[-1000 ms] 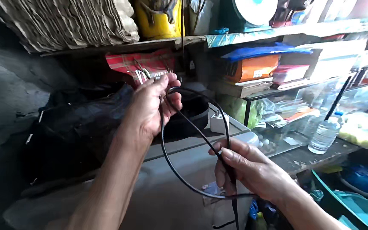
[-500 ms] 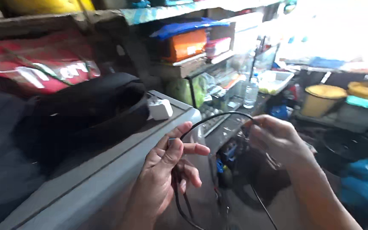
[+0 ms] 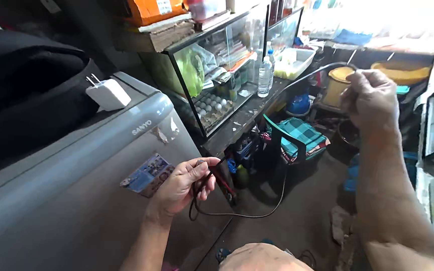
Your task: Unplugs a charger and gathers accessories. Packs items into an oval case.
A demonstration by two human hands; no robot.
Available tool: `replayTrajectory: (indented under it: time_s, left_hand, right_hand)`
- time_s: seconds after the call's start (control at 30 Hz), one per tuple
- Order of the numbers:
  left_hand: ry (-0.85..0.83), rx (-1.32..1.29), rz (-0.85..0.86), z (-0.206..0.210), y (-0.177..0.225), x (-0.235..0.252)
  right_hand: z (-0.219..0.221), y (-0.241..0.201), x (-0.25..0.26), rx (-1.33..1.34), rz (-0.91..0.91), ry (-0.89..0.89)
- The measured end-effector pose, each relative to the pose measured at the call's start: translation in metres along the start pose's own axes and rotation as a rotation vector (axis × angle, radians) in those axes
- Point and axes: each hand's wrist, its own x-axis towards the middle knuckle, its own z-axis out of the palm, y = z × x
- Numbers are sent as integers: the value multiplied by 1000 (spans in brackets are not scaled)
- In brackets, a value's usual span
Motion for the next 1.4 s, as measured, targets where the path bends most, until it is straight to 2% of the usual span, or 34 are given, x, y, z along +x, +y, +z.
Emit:
replayTrajectory:
  time_s: [0.1,0.2,0.37,0.57,0.7,0.87,0.97,1.03,1.1,1.17,1.23,1.33,1.4]
  left_hand:
    - [37,-14,15,19,-5,14]
    - [24,-15,-2,40,-6,30]
    - [42,-34,-63,64,-8,46]
    - [83,-89,-97,79,-16,60]
    - [115,-151,-106,82,-18,70]
    - [92,-190,-86,85,-18,83]
    - [87,-110,-36,76,-16,82]
    - [137,-45,-12,68,-15,80]
    - [233,21,4,60,-16,79]
    - [329,139,61,52,-21,81]
    - [333,281,189,43,-28,84]
    - [188,445,369,42,-27,86]
    - [97,467,408,46,-26,92]
  right_hand:
    - [-24,29,7,-78,9,-240]
    - [-22,52,10,-47,61,-411]
    - [-12,81,7,69,135,-351]
    - [-1,69,4,343,21,-375]
    - [6,70,-1,33,-41,-385]
    - [31,67,-22,-106,-66,-538]
    - [28,66,-19,-168,-101,-462]
    - [18,62,-14,-140,-117,-354]
    - [9,51,-11,-81,-114,-346]
    - [4,42,-10,-61,-164,-416]
    - [6,33,-11,-96,-239,-505]
    - [24,19,-16,-227,-328,-646]
    - [43,11,-23,-249,-346,-745]
